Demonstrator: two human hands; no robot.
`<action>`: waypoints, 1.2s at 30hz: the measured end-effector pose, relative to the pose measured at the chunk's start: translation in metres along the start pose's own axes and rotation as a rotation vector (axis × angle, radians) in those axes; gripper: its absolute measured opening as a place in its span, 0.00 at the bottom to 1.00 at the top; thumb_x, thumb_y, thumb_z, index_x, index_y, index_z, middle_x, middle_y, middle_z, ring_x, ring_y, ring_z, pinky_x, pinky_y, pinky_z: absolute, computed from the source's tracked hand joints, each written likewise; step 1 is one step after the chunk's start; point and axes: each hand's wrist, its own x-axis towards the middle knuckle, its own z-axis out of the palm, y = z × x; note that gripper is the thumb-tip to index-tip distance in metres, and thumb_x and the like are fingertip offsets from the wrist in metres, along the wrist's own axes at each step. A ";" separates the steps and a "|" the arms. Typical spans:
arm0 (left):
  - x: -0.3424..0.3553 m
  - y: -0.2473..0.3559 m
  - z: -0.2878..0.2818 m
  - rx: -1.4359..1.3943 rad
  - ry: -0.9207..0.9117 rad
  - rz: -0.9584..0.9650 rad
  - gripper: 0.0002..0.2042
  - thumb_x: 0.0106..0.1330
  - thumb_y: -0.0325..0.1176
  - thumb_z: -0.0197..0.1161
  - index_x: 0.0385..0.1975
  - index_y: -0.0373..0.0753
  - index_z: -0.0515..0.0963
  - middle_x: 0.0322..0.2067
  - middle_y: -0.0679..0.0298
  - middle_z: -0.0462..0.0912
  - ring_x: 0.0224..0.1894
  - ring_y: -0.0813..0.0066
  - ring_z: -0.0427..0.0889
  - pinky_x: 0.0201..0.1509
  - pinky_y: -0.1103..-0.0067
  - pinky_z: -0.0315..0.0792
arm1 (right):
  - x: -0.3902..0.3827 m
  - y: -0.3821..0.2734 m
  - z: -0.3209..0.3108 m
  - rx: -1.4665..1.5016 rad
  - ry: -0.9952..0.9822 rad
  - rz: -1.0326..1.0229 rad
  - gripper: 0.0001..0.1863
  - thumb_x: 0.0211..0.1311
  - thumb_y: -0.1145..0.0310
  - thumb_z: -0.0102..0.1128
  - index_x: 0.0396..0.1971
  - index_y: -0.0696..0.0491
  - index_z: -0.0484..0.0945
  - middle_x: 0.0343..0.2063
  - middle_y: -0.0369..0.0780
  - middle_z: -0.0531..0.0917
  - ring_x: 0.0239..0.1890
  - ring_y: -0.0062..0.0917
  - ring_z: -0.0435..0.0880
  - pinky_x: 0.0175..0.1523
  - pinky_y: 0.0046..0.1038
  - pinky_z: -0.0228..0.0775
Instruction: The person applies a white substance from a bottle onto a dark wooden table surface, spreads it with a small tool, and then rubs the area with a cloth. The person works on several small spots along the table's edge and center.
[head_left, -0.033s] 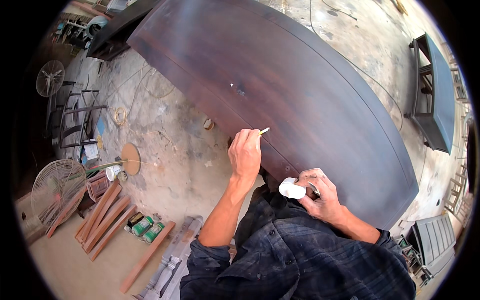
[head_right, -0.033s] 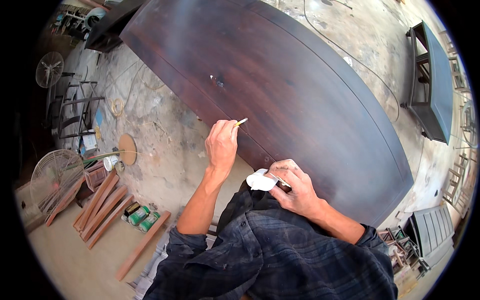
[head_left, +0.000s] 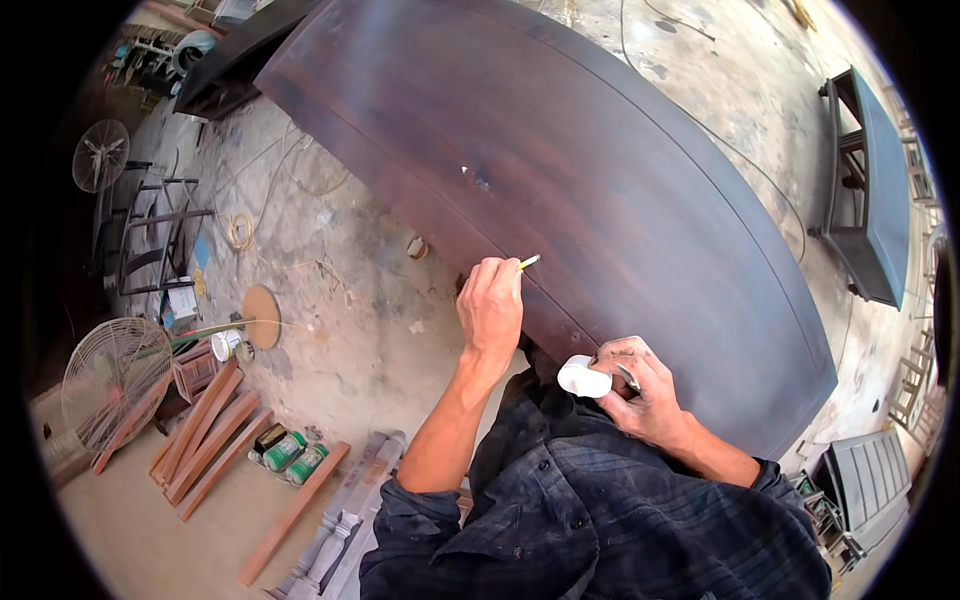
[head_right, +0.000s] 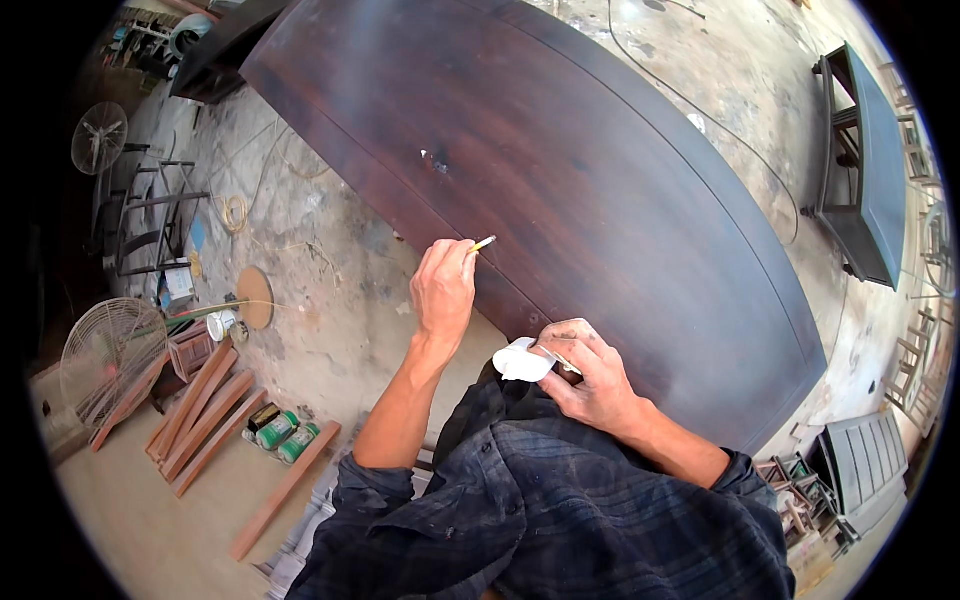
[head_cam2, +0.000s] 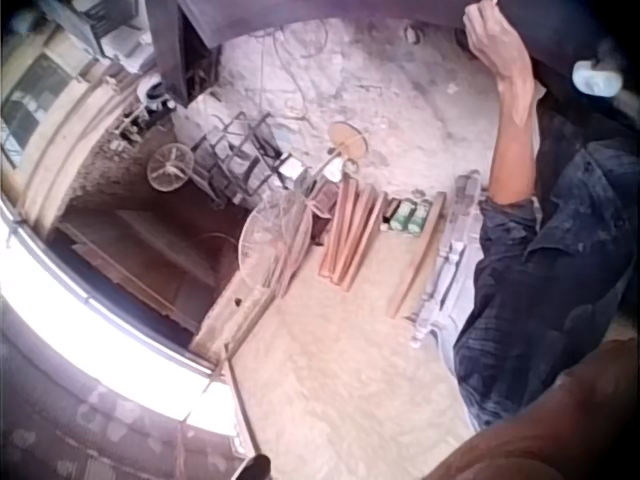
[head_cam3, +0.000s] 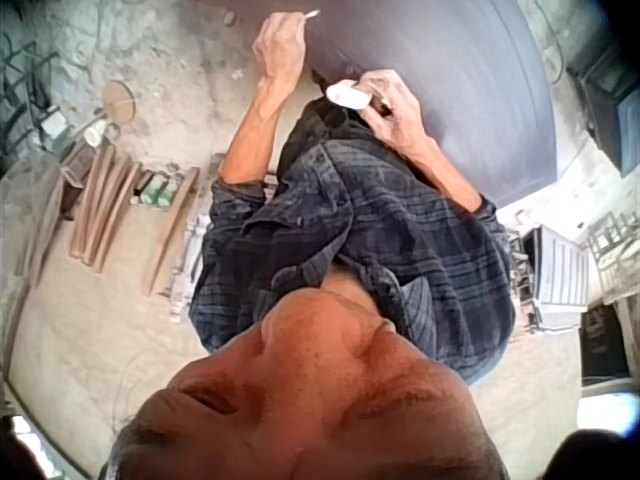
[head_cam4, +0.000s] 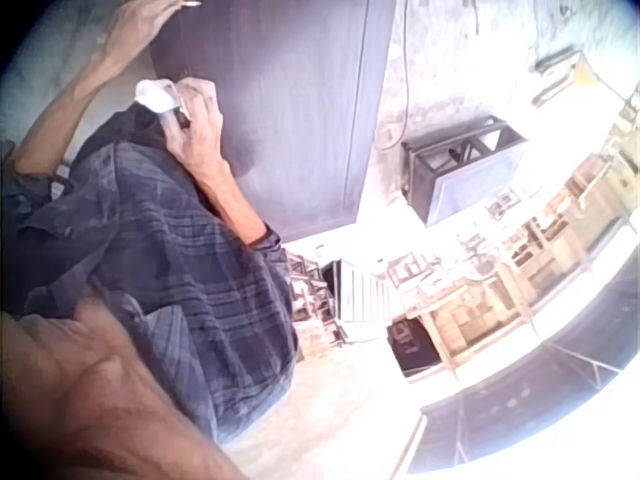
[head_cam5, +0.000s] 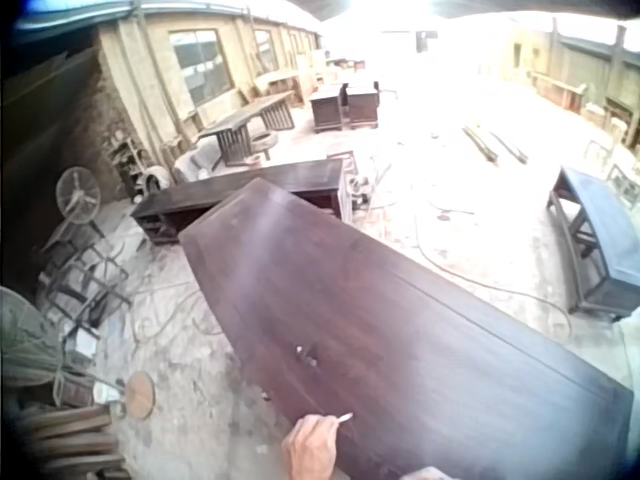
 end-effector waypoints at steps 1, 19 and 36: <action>0.000 0.000 0.000 -0.001 -0.004 -0.005 0.08 0.61 0.24 0.69 0.39 0.35 0.83 0.36 0.60 0.83 0.39 0.58 0.83 0.42 0.66 0.77 | 0.001 0.000 0.001 -0.005 0.003 -0.008 0.19 0.51 0.83 0.74 0.44 0.58 0.80 0.45 0.47 0.82 0.37 0.25 0.82 0.35 0.24 0.74; -0.006 -0.005 -0.002 -0.214 0.018 -0.126 0.08 0.65 0.22 0.66 0.43 0.33 0.81 0.36 0.60 0.83 0.38 0.69 0.83 0.40 0.74 0.76 | 0.003 -0.001 0.000 -0.036 0.007 -0.009 0.19 0.50 0.83 0.75 0.43 0.58 0.80 0.44 0.47 0.82 0.36 0.25 0.82 0.38 0.26 0.74; -0.136 0.019 -0.098 -0.909 0.004 -0.528 0.22 0.68 0.18 0.60 0.62 0.31 0.73 0.58 0.54 0.78 0.47 0.72 0.83 0.51 0.77 0.79 | 0.049 -0.003 0.046 0.011 -0.479 0.229 0.16 0.56 0.81 0.68 0.46 0.57 0.81 0.46 0.42 0.82 0.44 0.35 0.85 0.42 0.30 0.80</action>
